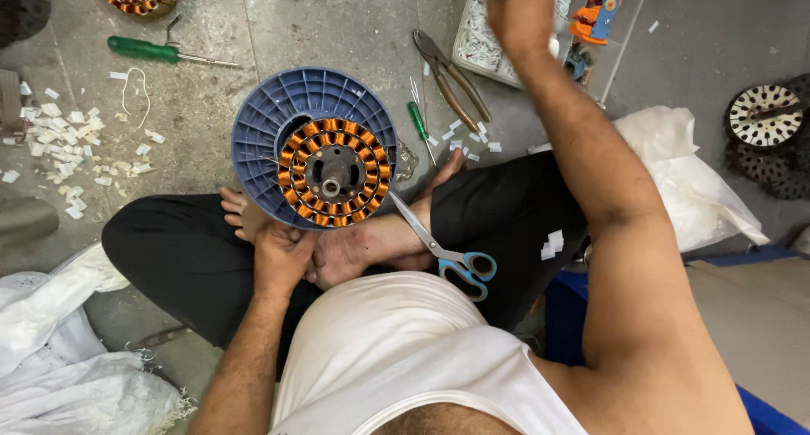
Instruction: The person sits on the floor and assembles a motor stator by inserting small white insulating pieces into the slots of a copper-wound stator. They use pliers, scissors, and a screwdriver to manipulate the components and secure the insulation.
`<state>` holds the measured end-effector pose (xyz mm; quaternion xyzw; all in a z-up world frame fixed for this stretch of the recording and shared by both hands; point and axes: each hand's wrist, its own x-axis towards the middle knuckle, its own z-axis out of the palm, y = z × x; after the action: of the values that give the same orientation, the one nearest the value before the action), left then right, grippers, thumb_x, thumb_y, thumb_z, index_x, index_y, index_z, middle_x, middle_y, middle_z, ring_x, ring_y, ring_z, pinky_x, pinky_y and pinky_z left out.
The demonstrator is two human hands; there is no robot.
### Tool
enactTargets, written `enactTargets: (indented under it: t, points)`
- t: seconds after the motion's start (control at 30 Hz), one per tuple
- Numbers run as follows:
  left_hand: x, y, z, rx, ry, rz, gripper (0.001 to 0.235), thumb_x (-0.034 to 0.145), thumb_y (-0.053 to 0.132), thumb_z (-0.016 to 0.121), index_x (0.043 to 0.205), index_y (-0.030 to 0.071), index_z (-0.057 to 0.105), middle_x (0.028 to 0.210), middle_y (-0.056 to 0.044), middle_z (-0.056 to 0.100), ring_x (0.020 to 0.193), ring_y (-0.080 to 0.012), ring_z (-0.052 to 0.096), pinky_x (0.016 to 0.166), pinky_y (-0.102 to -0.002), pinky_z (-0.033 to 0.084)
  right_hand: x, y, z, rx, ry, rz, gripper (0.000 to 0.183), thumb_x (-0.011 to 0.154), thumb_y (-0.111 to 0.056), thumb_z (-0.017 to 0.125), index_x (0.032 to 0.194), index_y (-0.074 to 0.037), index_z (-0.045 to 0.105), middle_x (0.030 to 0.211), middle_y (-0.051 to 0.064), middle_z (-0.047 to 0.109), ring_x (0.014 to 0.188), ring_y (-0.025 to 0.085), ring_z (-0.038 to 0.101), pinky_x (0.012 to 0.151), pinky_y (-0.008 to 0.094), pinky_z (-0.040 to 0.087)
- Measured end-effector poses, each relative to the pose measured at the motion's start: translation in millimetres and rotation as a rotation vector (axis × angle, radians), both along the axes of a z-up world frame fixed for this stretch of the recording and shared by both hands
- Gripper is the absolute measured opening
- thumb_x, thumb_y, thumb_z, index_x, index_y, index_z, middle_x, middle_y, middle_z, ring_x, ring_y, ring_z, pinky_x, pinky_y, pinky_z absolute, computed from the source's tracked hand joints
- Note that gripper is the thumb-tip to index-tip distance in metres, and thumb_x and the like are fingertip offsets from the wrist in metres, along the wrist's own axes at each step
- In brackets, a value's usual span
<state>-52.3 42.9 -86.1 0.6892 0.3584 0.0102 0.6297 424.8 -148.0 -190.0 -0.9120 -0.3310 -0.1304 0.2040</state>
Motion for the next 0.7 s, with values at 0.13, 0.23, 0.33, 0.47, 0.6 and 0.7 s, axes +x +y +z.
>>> enactTargets:
  t: [0.13, 0.23, 0.33, 0.47, 0.6, 0.7]
  points:
    - [1, 0, 4, 0.020, -0.017, -0.017, 0.008, 0.092, 0.005, 0.072, 0.086, 0.001, 0.070, 0.052, -0.004, 0.066, 0.037, -0.0089, 0.058, 0.035, -0.026, 0.041, -80, 42, 15, -0.305, 0.549, 0.295, 0.016, 0.093, -0.022, 0.074, 0.101, -0.008, 0.076, 0.096, 0.015, 0.075, 0.082, 0.033, 0.073, 0.079, 0.047, 0.056]
    - [2, -1, 5, 0.029, -0.056, -0.010, 0.006, 0.092, 0.007, 0.072, 0.093, 0.001, 0.071, 0.053, -0.003, 0.066, 0.040, -0.0074, 0.058, 0.037, -0.025, 0.041, -108, 55, 13, -0.627, 0.615, 0.199, 0.023, 0.096, -0.025, 0.070, 0.100, -0.004, 0.074, 0.095, 0.023, 0.072, 0.082, 0.037, 0.074, 0.072, 0.046, 0.061]
    - [0, 0, 4, 0.055, -0.055, -0.017, 0.009, 0.092, 0.010, 0.073, 0.097, 0.002, 0.071, 0.052, -0.003, 0.065, 0.040, -0.0070, 0.056, 0.038, -0.025, 0.040, -119, 58, -3, -0.555, 0.476, 0.204, 0.030, 0.091, -0.032, 0.077, 0.095, -0.003, 0.075, 0.094, 0.025, 0.072, 0.087, 0.041, 0.072, 0.077, 0.048, 0.059]
    - [-3, 1, 0, 0.108, -0.026, -0.025, 0.014, 0.092, 0.014, 0.076, 0.093, 0.001, 0.070, 0.051, -0.003, 0.064, 0.039, -0.0077, 0.056, 0.039, -0.026, 0.039, -130, 52, -27, -0.493, 0.374, 0.145, 0.027, 0.090, -0.030, 0.077, 0.094, -0.003, 0.074, 0.096, 0.021, 0.074, 0.087, 0.038, 0.073, 0.074, 0.049, 0.059]
    - [-4, 0, 2, 0.106, -0.122, -0.019, 0.017, 0.094, 0.016, 0.076, 0.091, 0.001, 0.070, 0.054, -0.002, 0.066, 0.041, -0.0069, 0.057, 0.039, -0.025, 0.040, -143, 44, -31, -0.432, 0.290, 0.069, 0.018, 0.086, -0.021, 0.077, 0.094, -0.005, 0.075, 0.097, 0.018, 0.074, 0.087, 0.037, 0.073, 0.071, 0.049, 0.059]
    - [-5, -2, 6, 0.107, -0.164, -0.020, 0.018, 0.094, 0.018, 0.075, 0.090, 0.001, 0.070, 0.055, -0.003, 0.066, 0.040, -0.0068, 0.058, 0.038, -0.025, 0.041, -148, 35, -23, -0.333, 0.385, 0.137, 0.030, 0.078, -0.029, 0.084, 0.088, -0.003, 0.075, 0.092, 0.020, 0.074, 0.087, 0.040, 0.071, 0.073, 0.050, 0.058]
